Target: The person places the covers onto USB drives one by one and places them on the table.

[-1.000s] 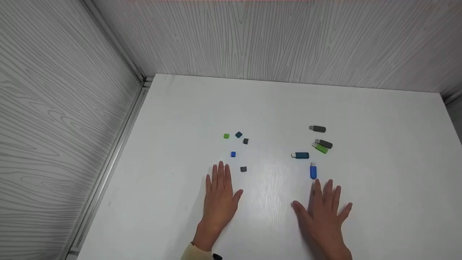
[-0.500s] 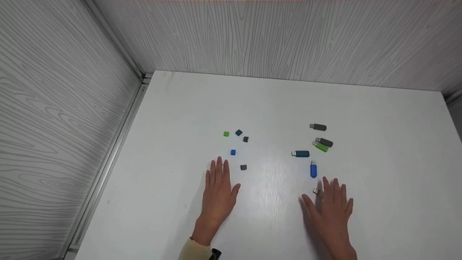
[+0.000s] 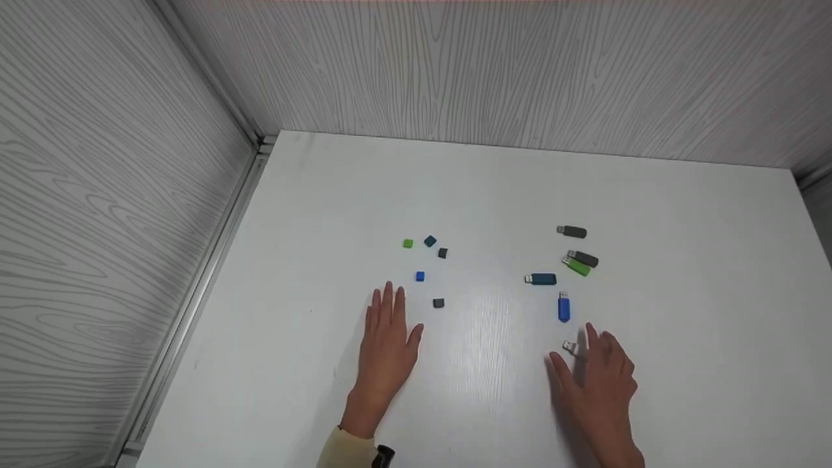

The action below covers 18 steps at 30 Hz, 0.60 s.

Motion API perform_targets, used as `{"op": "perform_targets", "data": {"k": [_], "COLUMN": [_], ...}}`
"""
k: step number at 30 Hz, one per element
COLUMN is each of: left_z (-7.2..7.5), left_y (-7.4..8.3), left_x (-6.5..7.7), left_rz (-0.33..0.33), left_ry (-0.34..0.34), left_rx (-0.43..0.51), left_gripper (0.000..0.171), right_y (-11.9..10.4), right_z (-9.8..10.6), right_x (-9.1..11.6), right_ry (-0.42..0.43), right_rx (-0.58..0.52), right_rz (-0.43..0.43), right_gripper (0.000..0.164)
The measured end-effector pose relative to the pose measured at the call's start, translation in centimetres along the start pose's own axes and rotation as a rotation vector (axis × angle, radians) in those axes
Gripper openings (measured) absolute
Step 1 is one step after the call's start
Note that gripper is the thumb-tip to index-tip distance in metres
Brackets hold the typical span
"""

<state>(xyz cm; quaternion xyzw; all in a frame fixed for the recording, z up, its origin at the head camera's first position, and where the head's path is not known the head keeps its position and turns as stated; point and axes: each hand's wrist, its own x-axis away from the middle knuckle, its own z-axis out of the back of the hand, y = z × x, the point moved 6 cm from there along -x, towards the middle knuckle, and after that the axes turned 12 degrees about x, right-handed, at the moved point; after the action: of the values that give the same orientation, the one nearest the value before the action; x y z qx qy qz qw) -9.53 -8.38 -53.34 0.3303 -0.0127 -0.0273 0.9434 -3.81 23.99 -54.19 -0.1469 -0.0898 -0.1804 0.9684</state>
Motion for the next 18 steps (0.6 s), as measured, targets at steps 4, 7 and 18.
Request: {"op": "perform_targets", "data": {"k": [4,7,18], "left_z": [0.23,0.43,1.07], "left_y": [-0.20,-0.30,-0.57], "left_x": [-0.01,-0.11,-0.71], "left_rz": [0.016,0.021,0.051], "left_ry": [0.001,0.011,0.070], "left_rx": [0.038,0.054,0.117], "left_gripper": [0.070,0.067,0.055], "right_y": [0.23,0.32,0.66], "right_z": [-0.15,-0.23,-0.13], "right_x": [-0.20,-0.21,-0.21], "right_ry": [-0.006,-0.020,-0.033], "right_rx": [0.007,0.000,-0.068], "right_rz": [-0.005,-0.004,-0.010], "right_gripper": [0.086,0.086,0.080]}}
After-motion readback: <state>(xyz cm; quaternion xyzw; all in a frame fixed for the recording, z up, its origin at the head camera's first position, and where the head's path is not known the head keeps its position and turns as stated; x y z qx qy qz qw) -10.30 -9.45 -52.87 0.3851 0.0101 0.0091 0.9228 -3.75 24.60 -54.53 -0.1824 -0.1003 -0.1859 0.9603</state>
